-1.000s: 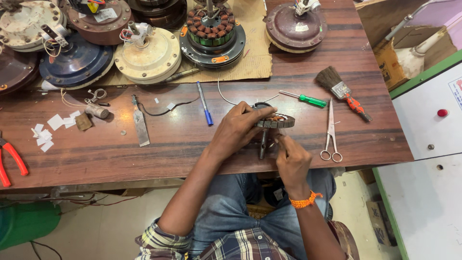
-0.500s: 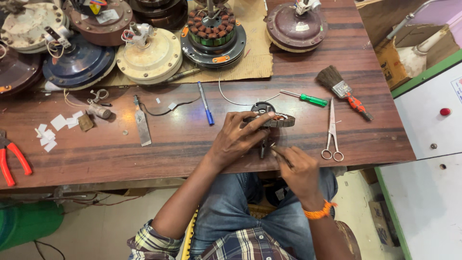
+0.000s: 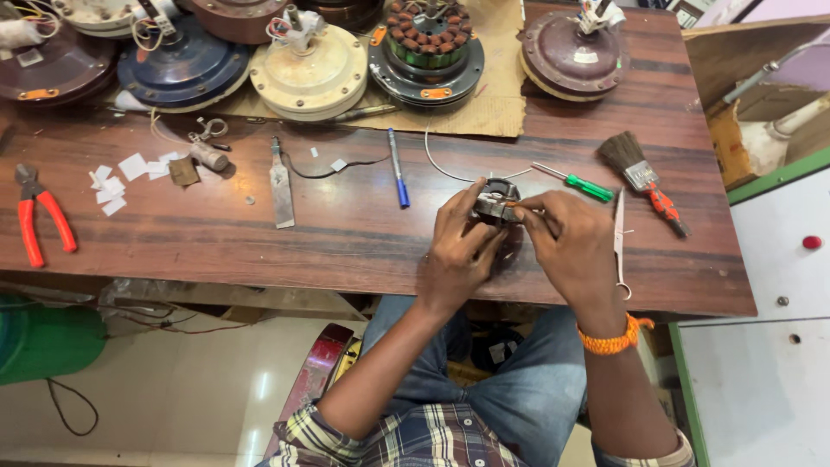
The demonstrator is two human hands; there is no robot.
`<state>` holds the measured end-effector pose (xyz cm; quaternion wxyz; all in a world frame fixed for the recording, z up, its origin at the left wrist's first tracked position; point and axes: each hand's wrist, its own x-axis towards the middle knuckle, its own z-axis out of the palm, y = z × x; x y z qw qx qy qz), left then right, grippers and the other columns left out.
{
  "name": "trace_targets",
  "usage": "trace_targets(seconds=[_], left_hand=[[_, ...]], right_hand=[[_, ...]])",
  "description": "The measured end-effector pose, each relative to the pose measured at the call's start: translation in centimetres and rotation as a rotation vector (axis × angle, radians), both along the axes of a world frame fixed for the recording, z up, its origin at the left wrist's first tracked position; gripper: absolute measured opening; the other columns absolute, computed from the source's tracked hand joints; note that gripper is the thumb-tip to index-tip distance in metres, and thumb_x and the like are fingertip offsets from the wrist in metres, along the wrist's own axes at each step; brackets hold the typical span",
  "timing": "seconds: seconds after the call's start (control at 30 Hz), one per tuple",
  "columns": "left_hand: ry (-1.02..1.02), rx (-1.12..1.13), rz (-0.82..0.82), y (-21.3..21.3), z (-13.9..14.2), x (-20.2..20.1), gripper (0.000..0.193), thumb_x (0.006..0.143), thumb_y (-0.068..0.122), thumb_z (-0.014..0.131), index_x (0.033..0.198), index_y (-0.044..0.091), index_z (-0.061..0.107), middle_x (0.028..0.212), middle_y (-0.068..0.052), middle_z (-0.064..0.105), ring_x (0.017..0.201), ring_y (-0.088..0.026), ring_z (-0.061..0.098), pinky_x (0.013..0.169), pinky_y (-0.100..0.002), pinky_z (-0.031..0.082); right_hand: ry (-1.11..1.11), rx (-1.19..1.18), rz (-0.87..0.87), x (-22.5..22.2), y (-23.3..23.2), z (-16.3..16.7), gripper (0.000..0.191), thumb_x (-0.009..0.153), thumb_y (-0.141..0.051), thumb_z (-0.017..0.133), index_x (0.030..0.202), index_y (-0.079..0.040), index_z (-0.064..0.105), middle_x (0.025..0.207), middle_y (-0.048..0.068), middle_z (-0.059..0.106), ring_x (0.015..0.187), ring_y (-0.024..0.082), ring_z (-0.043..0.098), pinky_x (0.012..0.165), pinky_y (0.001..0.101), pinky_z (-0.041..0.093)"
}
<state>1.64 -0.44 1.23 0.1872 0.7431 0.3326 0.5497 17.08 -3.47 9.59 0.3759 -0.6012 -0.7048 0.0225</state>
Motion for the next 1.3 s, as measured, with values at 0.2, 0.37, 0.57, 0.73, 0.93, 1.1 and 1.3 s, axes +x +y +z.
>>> trace_targets(seconds=[0.2, 0.37, 0.57, 0.73, 0.93, 1.1, 1.3], left_hand=[[-0.045, -0.080, 0.156, -0.9, -0.3, 1.5, 0.018, 0.083, 0.009, 0.083, 0.088, 0.003, 0.067, 0.161, -0.020, 0.041, 0.134, -0.039, 0.048, 0.111, -0.045, 0.044], [-0.160, -0.271, 0.252, -1.8, -0.3, 3.0, 0.018, 0.079, 0.012, 0.085, 0.081, 0.005, 0.068, 0.148, -0.015, 0.047, 0.124, -0.036, 0.046, 0.103, -0.044, 0.042], [-0.215, -0.453, 0.269, -1.1, -0.4, 3.7, 0.022, 0.080, 0.017, 0.085, 0.078, 0.005, 0.066, 0.140, -0.010, 0.051, 0.120, -0.030, 0.050, 0.097, -0.042, 0.045], [-0.189, -0.441, 0.261, -0.9, -1.1, 3.5, 0.026, 0.084, 0.021, 0.085, 0.087, 0.008, 0.062, 0.141, -0.010, 0.050, 0.119, -0.026, 0.055, 0.097, -0.044, 0.044], [-0.012, -0.214, 0.324, -0.5, -0.9, 2.7, 0.062, 0.081, 0.023, 0.086, 0.130, 0.011, 0.050, 0.138, -0.006, 0.052, 0.115, -0.030, 0.054, 0.099, -0.046, 0.042], [0.194, 0.096, -0.033, 1.9, 0.4, -0.1, 0.079, 0.089, 0.012, 0.078, 0.156, 0.022, 0.039, 0.138, 0.001, 0.062, 0.127, -0.023, 0.061, 0.112, -0.041, 0.043], [0.288, 0.018, -0.277, 4.8, 1.7, -1.6, 0.095, 0.085, 0.010, 0.081, 0.161, 0.021, 0.027, 0.125, 0.005, 0.075, 0.100, -0.021, 0.061, 0.093, -0.038, 0.043]], right_hand=[[0.026, -0.112, -0.048, 0.5, 2.8, -0.5, 0.015, 0.091, -0.016, 0.080, 0.099, -0.004, 0.076, 0.073, 0.012, 0.066, 0.053, 0.020, 0.053, 0.051, 0.0354, 0.041], [0.063, -0.324, -0.105, 2.0, 4.9, -1.6, 0.016, 0.088, -0.017, 0.081, 0.099, -0.006, 0.079, 0.058, 0.011, 0.057, 0.049, 0.014, 0.047, 0.047, 0.0350, 0.038], [0.277, -0.521, -0.003, 5.1, 6.3, -2.9, 0.015, 0.089, -0.014, 0.078, 0.095, 0.000, 0.077, 0.063, -0.001, 0.063, 0.056, 0.003, 0.049, 0.048, 0.0274, 0.039], [0.333, -0.538, 0.017, 5.4, 6.5, -3.5, 0.016, 0.089, -0.014, 0.078, 0.093, 0.001, 0.076, 0.065, -0.002, 0.063, 0.059, 0.002, 0.048, 0.049, 0.0257, 0.038], [0.223, -0.534, -0.063, 5.1, 6.2, -3.3, 0.018, 0.090, -0.015, 0.079, 0.096, 0.002, 0.077, 0.063, 0.006, 0.057, 0.057, 0.007, 0.041, 0.049, 0.0302, 0.034], [0.173, -0.520, -0.086, 5.7, 6.4, -3.8, 0.018, 0.087, -0.014, 0.078, 0.095, 0.001, 0.076, 0.063, 0.002, 0.066, 0.055, 0.004, 0.054, 0.050, 0.0269, 0.043], [0.340, -0.492, -0.123, 5.8, 7.1, -4.6, 0.020, 0.089, -0.018, 0.080, 0.096, 0.001, 0.076, 0.061, -0.001, 0.058, 0.057, 0.005, 0.044, 0.049, 0.0293, 0.036]])
